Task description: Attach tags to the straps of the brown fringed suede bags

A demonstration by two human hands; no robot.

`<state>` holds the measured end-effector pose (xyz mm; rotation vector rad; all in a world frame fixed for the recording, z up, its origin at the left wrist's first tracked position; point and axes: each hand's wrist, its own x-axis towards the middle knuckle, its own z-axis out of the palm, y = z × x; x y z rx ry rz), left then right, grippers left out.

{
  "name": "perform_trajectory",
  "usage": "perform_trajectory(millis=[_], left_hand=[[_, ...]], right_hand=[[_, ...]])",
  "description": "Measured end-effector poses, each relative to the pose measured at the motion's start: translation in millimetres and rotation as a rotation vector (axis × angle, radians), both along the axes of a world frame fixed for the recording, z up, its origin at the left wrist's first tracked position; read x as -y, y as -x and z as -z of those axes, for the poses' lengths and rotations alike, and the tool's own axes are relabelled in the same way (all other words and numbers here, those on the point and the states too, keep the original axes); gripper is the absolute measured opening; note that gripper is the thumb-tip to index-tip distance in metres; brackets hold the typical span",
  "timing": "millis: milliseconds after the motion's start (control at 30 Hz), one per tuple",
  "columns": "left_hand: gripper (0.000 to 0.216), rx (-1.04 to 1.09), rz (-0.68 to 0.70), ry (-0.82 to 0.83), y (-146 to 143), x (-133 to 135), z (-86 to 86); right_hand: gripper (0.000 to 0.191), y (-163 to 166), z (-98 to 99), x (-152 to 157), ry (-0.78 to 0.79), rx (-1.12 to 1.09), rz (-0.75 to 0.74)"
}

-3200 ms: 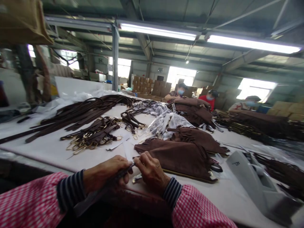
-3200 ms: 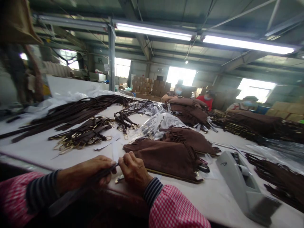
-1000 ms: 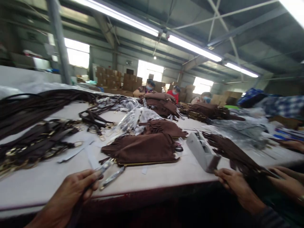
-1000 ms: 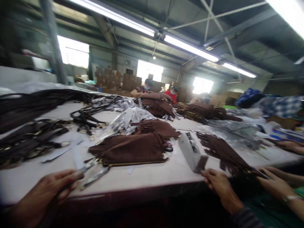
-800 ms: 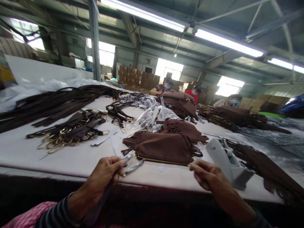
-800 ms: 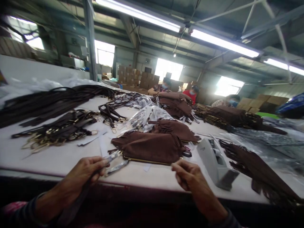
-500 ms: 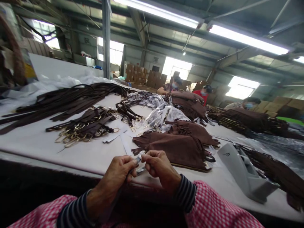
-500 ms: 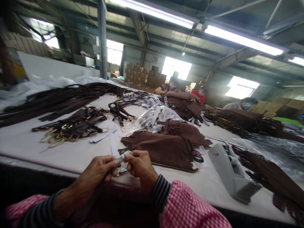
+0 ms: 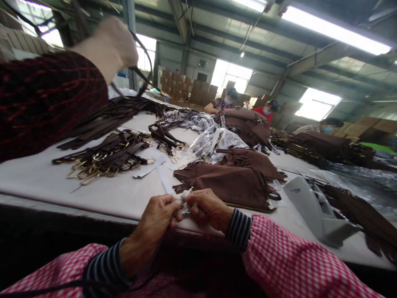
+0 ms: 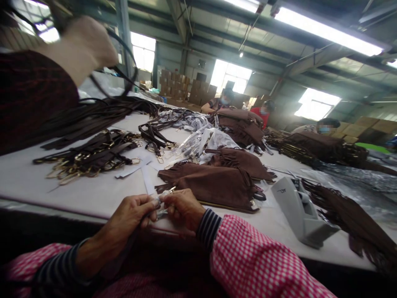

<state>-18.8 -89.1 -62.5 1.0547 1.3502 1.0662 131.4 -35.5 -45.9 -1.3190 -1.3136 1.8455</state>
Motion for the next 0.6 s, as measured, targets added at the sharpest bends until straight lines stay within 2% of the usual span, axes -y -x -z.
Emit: perform_trajectory(millis=[200, 333, 467, 600], left_hand=[[0.038, 0.083, -0.029, 0.043, 2.7, 3.0, -4.1], [0.038, 0.193, -0.012, 0.080, 5.8, 5.0, -8.2], [0.028, 0.456, 0.091, 0.124, 2.1, 8.2, -10.5], [0.017, 0.644, 0.094, 0.131, -2.0, 7.6, -7.6]], right_hand=[[0.020, -14.2, 1.4, -2.5, 0.132, -0.095, -0.104], [0.015, -22.9, 4.5, -5.2, 0.078, -0.130, -0.168], [0.015, -19.5, 3.1, -3.3, 0.017, -0.108, -0.206], [0.018, -8.0, 7.1, 0.6, -0.044, -0.226, -0.120]])
